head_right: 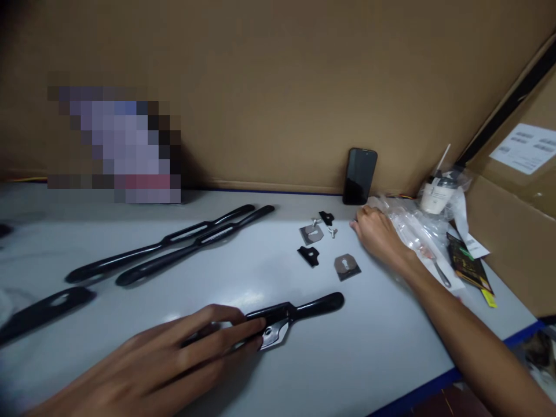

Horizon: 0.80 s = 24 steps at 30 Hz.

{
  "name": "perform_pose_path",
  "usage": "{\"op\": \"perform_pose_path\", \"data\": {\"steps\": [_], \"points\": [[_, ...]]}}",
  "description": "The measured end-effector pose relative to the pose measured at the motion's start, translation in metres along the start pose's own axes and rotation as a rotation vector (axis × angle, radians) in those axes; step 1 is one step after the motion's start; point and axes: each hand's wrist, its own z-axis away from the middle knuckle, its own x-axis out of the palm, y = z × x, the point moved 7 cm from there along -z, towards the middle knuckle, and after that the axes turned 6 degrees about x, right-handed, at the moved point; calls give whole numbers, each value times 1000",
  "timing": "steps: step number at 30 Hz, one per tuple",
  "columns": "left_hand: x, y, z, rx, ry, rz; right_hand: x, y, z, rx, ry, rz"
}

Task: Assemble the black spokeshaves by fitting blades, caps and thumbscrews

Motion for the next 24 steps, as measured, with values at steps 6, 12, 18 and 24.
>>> {"op": "perform_pose_path", "data": {"steps": [6, 12, 18, 24], "points": [[-5, -1, -9, 23, -32, 83, -7, -18, 0, 10, 105, -76], [-9, 0, -12, 7, -15, 93, -32, -99, 54, -280, 30, -416], [-12, 2, -12, 10, -14, 76, -22, -131, 83, -285, -259, -573], [-12, 1, -12, 41, 2, 95, -11, -104, 61, 110, -430, -1077]]}}
